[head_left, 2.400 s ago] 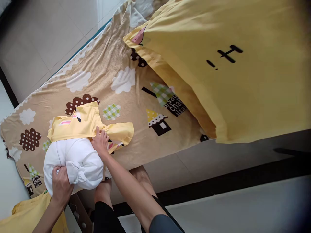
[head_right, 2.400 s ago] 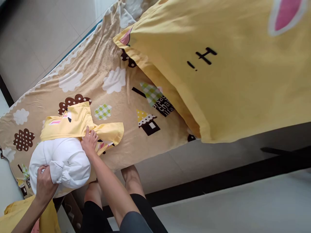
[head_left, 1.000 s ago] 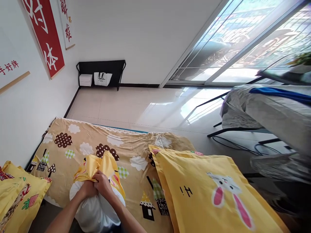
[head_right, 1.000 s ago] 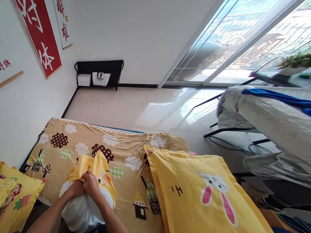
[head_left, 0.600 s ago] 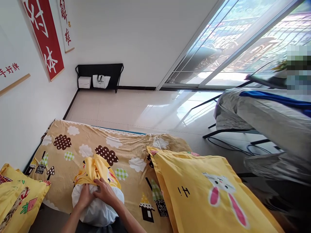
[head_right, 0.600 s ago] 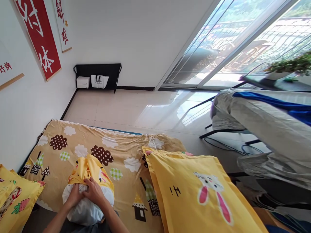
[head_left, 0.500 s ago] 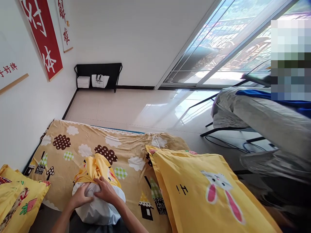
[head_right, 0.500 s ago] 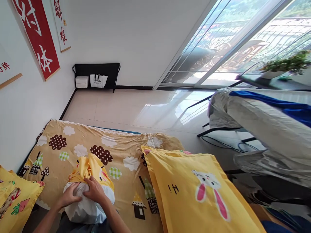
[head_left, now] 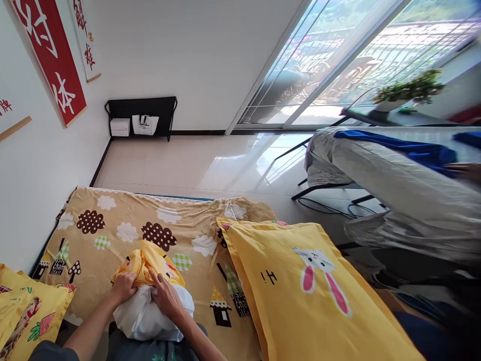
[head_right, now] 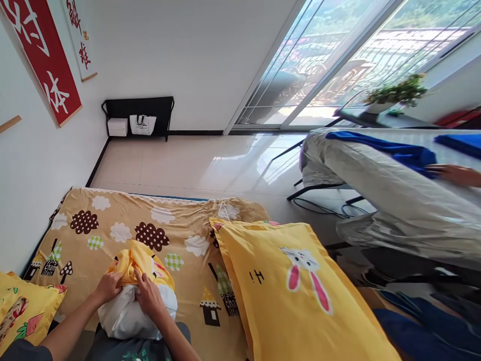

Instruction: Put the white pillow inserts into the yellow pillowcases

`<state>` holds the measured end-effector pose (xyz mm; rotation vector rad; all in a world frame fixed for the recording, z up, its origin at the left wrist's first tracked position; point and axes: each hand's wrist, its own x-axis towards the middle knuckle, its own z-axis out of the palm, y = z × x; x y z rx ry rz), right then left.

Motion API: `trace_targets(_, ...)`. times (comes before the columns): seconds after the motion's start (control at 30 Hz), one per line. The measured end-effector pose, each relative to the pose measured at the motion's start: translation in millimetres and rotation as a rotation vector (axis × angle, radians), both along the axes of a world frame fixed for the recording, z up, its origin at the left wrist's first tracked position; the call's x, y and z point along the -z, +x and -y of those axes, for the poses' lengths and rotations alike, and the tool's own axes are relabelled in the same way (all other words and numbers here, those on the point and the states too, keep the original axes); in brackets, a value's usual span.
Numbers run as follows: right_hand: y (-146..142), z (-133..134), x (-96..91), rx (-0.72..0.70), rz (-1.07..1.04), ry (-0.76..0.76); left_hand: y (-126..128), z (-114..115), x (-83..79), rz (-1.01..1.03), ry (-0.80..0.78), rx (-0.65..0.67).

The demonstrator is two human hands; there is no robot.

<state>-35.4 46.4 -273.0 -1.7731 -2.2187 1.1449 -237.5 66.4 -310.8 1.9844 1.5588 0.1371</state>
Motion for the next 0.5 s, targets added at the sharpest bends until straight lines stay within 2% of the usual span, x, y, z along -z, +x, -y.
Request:
trace_targets(0.13,-3,3,0.2,0.118,0.079,0.081,5,11,-6.1,-0.077,0.106,-0.005)
trace_targets(0.27,-4,-13,-21.5,0.195,0.095,0.099,8,5,-23.6,-0.073,0.241,-0.011)
trace_targets(0.37,0,-28,-50.7,0.226,0.087,0.112,7,-1,-48.5,-0.054,0.364,-0.017)
trace_targets(0.5,8,-41,-98.0,0.192,0.022,0.131,5,-4,-98.4,-0.035,0.822,0.055)
